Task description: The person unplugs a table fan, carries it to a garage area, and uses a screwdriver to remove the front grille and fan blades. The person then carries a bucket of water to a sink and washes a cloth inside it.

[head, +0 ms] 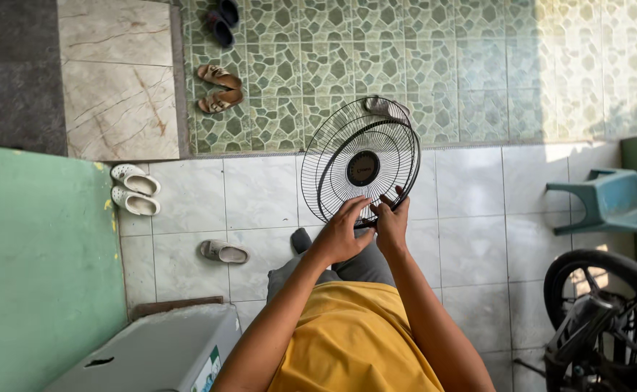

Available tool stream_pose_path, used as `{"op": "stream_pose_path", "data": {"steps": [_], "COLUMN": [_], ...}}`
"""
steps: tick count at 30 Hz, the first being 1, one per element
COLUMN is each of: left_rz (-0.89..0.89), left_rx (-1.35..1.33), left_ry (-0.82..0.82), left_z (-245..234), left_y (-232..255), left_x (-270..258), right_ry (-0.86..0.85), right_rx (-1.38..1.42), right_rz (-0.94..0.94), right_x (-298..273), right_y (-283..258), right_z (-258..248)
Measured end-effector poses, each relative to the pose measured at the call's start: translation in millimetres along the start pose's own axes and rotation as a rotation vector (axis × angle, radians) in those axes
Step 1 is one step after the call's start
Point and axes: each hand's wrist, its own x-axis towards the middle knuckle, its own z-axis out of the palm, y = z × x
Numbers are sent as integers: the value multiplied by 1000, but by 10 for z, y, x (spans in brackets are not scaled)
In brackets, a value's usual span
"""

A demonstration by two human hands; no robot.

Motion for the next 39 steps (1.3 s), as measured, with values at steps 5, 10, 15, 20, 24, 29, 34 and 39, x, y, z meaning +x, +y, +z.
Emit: {"op": "stream_pose_path", "data": {"steps": [5, 10, 15, 20, 24, 29, 34, 39], "left_rz": [58, 178, 151, 72, 92, 43, -24, -52], "left_rx": [262, 395, 388, 325, 233, 223, 237, 280], "left_ry": [-270, -391, -536, -597, -598, -714, -782, -831], "left_z": [187, 517, 910, 1372, 1698, 2075, 2398, 2750], "left_y": [139, 167, 150, 330, 445, 542, 402, 162], "left_x": [434, 896, 1636, 2334, 2886, 3576, 4336, 5310], "right_ry": [112, 202, 310, 490, 614, 763, 807, 814], "right_rx": [189, 379, 497, 356, 211, -107, -365, -464], "right_rz": [113, 215, 168, 124, 51, -91, 45, -4], "right_x": [21, 228, 831, 1510, 1872, 2418, 3061, 4051], "right_y": [-226, -481, -582, -690, -732, -968, -1270, -1524], "right_z": [-261, -664, -1055, -1571, -2005, -2420, -2785, -3208]}}
